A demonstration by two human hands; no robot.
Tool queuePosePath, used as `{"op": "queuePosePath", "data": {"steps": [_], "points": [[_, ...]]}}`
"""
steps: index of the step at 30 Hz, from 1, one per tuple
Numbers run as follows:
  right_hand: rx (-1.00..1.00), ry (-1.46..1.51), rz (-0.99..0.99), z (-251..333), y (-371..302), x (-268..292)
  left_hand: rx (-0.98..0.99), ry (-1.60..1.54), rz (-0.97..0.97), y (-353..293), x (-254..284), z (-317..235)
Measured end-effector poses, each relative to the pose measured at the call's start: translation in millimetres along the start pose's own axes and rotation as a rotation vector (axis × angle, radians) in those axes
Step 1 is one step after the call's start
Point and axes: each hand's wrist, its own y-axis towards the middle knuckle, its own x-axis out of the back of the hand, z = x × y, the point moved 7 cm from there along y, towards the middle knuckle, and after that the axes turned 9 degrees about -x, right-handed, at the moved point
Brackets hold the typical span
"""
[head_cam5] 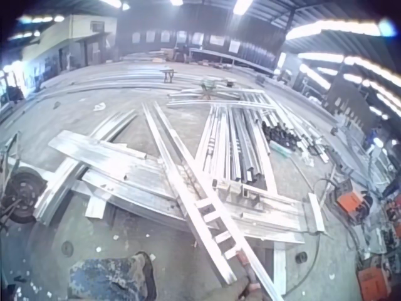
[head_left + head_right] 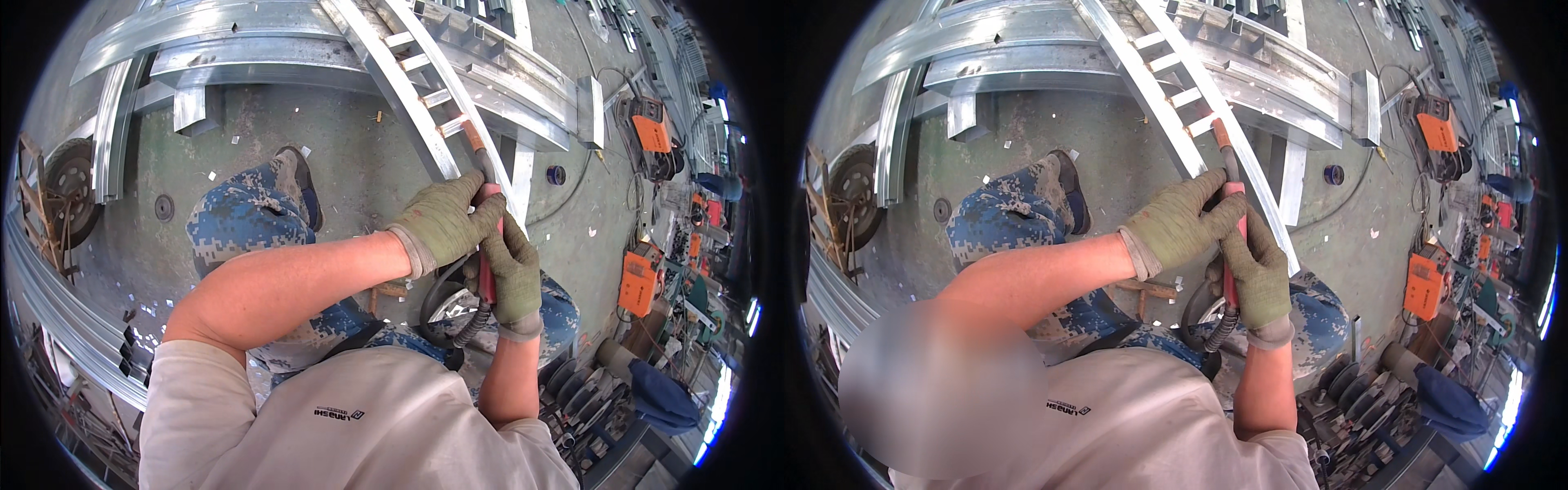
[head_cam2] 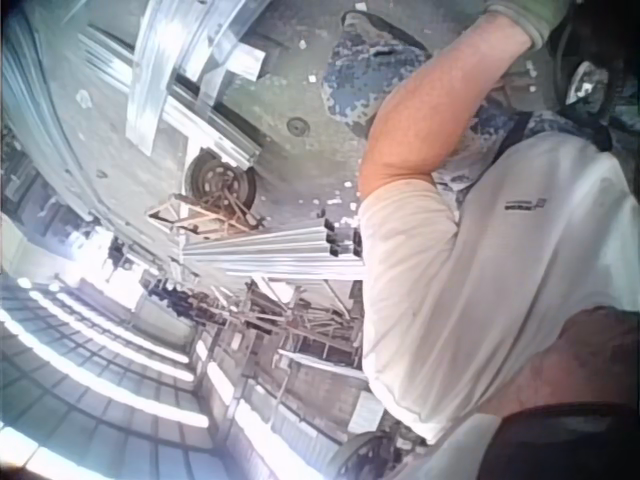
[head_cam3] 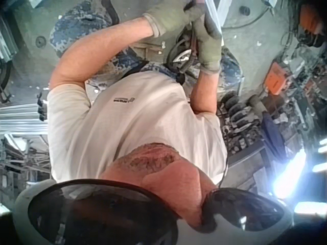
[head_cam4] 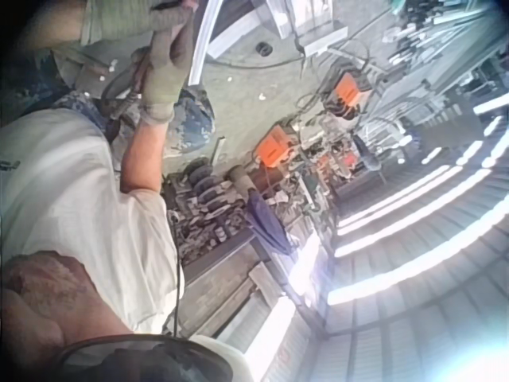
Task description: The person welds a metal frame using a handheld welding torch, creating bright sparks and a blue arc. They reposition the frame multiple times to weld different joints, then set the frame aside and briefly adjust their glove.
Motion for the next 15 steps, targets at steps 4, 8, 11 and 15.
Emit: {"op": "queuePosePath", "data": {"steps": [4,8,11,15], "points": [[-0.005,-0.014,-0.004,1.0,-0.8,0.1,-0.008,0.005,-0.019,-0.4,1.5,-2.6],[-0.027,-0.033,0.007,4.9,0.4,-1.7,-0.018,0.016,-0.028,2.1,3.2,-1.2],[-0.032,-0.029,0.009,4.4,0.7,-2.2,-0.007,-0.005,-0.024,2.2,3.0,-0.1],[-0.016,-0.028,-0.009,3.0,-2.1,-0.5,0.025,0.008,0.001,1.0,-1.2,0.8]]}}
